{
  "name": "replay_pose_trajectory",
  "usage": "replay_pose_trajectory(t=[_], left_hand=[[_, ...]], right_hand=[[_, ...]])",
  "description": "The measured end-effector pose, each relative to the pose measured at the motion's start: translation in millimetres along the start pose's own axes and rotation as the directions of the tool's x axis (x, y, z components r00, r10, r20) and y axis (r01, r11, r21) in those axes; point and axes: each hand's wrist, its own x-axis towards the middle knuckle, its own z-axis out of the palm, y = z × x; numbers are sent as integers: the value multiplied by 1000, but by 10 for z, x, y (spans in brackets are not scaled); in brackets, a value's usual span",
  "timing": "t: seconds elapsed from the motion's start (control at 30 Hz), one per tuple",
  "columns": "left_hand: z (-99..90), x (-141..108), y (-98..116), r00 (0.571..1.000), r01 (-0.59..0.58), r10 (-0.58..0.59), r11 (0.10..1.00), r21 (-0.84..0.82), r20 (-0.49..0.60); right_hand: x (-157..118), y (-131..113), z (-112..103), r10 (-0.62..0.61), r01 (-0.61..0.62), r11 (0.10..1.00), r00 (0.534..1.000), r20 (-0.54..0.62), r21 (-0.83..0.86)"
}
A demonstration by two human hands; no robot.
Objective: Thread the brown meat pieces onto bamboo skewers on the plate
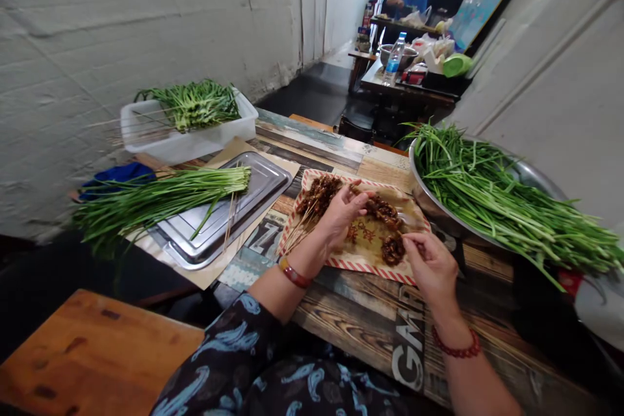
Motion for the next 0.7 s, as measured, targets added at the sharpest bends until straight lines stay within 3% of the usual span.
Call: replay_pose_trajectory(t=[0.17, 0.23, 0.27, 0.3, 0.37, 0.43, 0.57, 0.63, 0.7], left_hand=[[43, -35, -181, 988, 66, -94, 973, 221, 119], [57, -67, -188, 963, 72, -145, 950, 303, 227], [62, -89, -165, 930, 87, -196, 940, 330, 312], [67, -116, -127, 875, 113, -259, 931, 347, 409], [79, -183, -17, 715, 185, -383, 910, 371, 585], [106, -259, 111, 573, 248, -458, 888, 388, 680], [209, -380, 307, 372, 288, -567, 823, 489, 735], [263, -409, 360, 250, 291, -616, 783, 549, 747], [302, -418, 396, 135, 307, -646, 748, 589, 751]], right_hand=[[74, 58, -83, 196, -165, 968, 967, -163, 188], [112, 22, -111, 292, -233, 914, 946, -141, 332], [134, -9, -127, 335, -268, 877, 936, -108, 398], [160, -44, -144, 373, -306, 837, 926, -64, 454], [209, -125, -174, 432, -388, 753, 901, 47, 532], [242, -213, -185, 465, -478, 677, 867, 178, 561], [218, -399, -75, 471, -669, 547, 743, 475, 503], [189, -488, 52, 447, -726, 508, 683, 578, 464], [181, -565, 214, 402, -722, 528, 676, 617, 446]])
